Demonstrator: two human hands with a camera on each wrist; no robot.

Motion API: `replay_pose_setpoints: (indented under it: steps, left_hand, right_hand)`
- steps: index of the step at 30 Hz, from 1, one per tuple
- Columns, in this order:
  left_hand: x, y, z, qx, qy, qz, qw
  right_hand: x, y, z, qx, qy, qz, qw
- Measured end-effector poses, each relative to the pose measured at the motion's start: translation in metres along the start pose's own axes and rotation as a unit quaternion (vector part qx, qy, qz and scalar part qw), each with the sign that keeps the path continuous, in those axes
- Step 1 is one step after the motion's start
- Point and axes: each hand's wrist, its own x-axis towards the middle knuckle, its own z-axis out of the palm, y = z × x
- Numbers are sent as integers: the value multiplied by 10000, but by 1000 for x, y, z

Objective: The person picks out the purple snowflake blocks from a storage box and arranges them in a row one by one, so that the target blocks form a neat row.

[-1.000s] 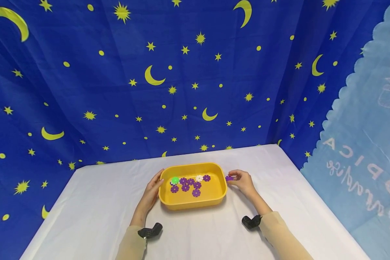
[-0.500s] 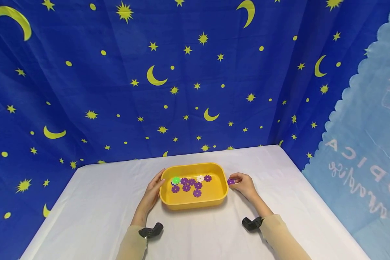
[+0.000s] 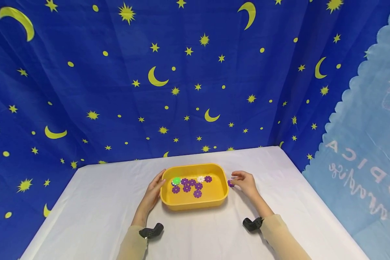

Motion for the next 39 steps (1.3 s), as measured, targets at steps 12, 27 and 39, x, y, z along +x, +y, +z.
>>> replay_pose_setpoints:
  steps: [12,27,39]
  left_hand:
    - [1,-7,-3,318,-117,448,9984]
    - [0,-5,-2,-52,-109,140,9998]
    - [2,-5,-2,-111,-91,86,9999]
  right_hand:
    - [4,-53,10,819,234,39,9964]
    - [12,-85,57,1141,-508,-120,9921]
    - [19,-92,91,847,-879,-344,9919]
